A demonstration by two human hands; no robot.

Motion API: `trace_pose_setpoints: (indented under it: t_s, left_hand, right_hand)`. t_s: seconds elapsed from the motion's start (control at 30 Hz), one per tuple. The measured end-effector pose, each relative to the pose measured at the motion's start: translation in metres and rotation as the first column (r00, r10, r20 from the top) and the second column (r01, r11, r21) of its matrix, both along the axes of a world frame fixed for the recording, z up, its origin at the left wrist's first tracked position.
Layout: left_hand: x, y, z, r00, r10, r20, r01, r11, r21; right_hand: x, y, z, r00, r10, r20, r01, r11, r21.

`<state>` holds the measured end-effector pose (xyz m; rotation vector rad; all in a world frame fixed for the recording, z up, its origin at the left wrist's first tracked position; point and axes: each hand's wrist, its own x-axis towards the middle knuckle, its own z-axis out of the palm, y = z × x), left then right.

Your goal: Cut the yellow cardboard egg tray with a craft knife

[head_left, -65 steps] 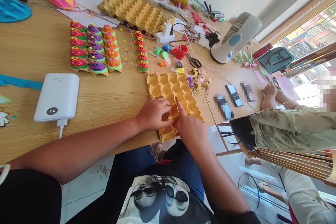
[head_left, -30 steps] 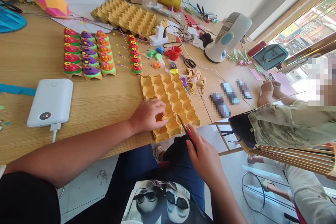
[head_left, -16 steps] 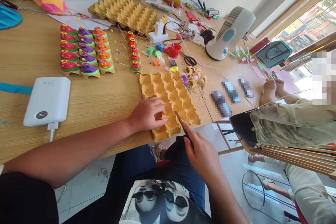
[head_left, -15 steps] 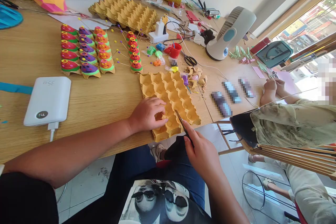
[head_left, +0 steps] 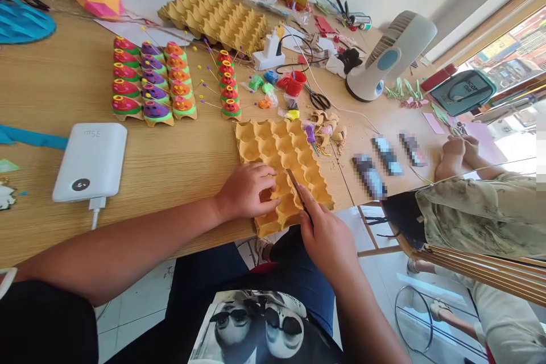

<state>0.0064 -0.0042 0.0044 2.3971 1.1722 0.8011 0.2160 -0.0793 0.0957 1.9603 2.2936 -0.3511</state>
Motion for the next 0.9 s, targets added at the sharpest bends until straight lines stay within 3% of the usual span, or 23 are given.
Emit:
trace_pose_setpoints:
  t_s: [0.2,0.47,0.9]
  left_hand:
    - [0.000,0.000,0.001,1.000,-0.001,-0.002,0.001,1.000,-0.002]
    - [0.000,0.001,0.003,1.000,-0.018,-0.006,0.018,1.000,-0.016]
    - [0.000,0.000,0.003,1.000,-0.013,-0.007,0.013,1.000,-0.022]
  right_hand:
    - [-0.002,0.000,-0.002,0.999,0.008,0.039,-0.008,1.000,0.008]
    - [-0.027,0.015,-0.001,0.975,0.007,0.221,0.001,0.999,-0.038]
    - [-0.025,0.019,0.009,0.947,0.082,0.312,-0.076,0.997,-0.032]
